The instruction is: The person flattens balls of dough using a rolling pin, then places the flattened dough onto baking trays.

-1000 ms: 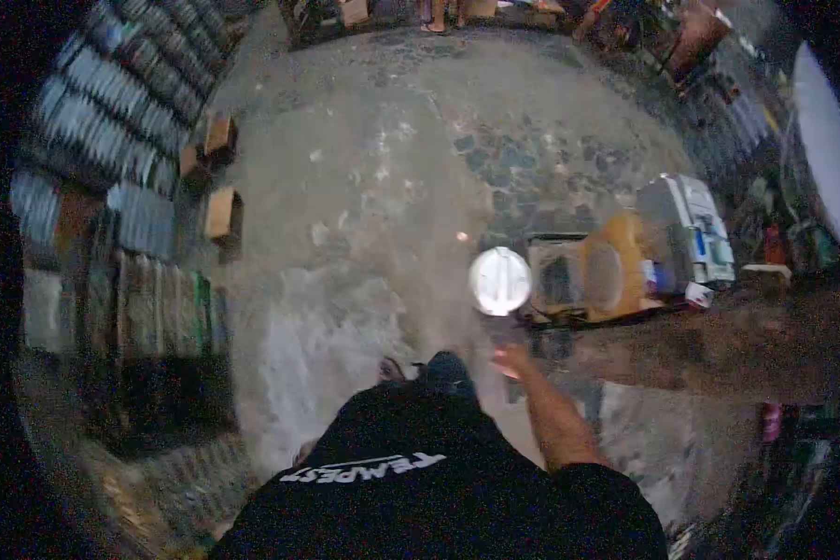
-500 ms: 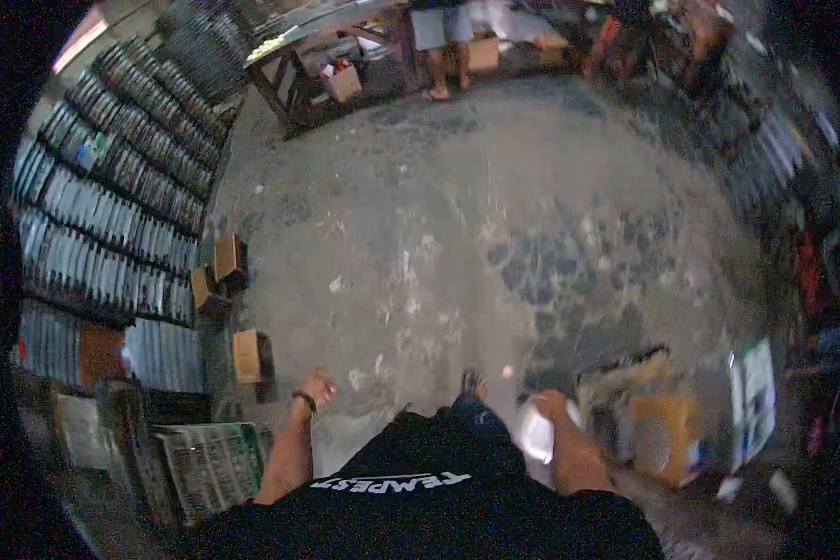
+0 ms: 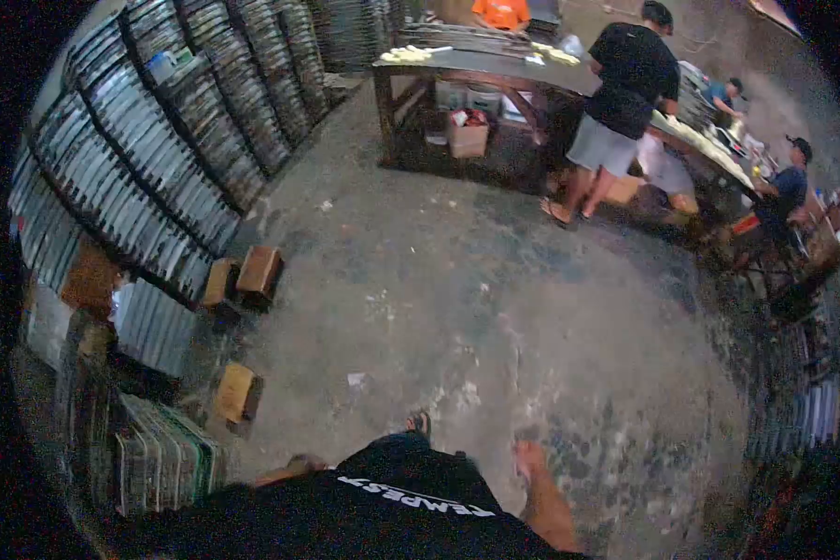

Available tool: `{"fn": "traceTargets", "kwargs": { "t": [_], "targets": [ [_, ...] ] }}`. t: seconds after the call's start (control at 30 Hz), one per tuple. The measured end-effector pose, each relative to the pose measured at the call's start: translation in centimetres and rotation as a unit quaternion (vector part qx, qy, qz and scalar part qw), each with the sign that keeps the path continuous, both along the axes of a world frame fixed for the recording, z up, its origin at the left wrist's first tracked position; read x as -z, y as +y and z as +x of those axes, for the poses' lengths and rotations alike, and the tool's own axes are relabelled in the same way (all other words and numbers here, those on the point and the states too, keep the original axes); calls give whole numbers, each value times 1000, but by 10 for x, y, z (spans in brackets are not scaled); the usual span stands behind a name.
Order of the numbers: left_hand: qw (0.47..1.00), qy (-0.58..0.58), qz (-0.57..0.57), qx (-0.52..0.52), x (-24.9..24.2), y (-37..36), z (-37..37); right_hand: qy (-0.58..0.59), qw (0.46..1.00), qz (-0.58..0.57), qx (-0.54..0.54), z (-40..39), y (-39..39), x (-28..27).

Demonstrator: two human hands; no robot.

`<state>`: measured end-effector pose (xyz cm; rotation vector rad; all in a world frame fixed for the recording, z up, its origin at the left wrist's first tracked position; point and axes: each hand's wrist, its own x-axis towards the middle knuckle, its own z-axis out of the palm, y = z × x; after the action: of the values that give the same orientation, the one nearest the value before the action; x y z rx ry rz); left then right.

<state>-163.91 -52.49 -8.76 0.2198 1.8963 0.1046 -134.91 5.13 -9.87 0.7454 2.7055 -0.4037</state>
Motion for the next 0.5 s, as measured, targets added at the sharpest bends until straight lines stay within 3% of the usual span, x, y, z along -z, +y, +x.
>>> {"fn": "traceTargets", "kwargs": {
  "t": [0.03, 0.1, 0.13, 0.17, 0.23, 0.27, 0.3, 0.33, 0.43, 0.5],
  "targets": [
    [993, 43, 34, 104, 5, 28, -50, -124, 987, -86, -59, 8, 1, 11],
    [937, 149, 107, 297, 4, 108, -171, -170, 969, -163, 77, 3, -19, -25],
    [923, 186, 147, 304, -7, 155, -240, -164, 959, -183, 138, -9, -20, -37],
    [975, 159, 137, -71, -67, 213, -286, -158, 953, -192, 173, -24, -13, -43],
    [962, 189, 192, 50, -158, 321, -375, -160, 942, -195, 221, -55, 10, -45],
    [900, 309, 170, 255, -176, 364, -411, -157, 941, -193, 228, -71, 25, -42],
    [915, 292, 270, 63, -187, 402, -435, -156, 942, -187, 229, -88, 46, -38],
    [887, 259, 357, -137, -188, 432, -451, -154, 944, -182, 227, -105, 69, -32],
    [869, 160, 404, -238, -169, 520, -496, -146, 968, -132, 157, -162, 167, -18],
    [917, 59, 331, -212, -153, 541, -505, -112, 992, -47, 14, -217, 250, -6]
  ]
}}
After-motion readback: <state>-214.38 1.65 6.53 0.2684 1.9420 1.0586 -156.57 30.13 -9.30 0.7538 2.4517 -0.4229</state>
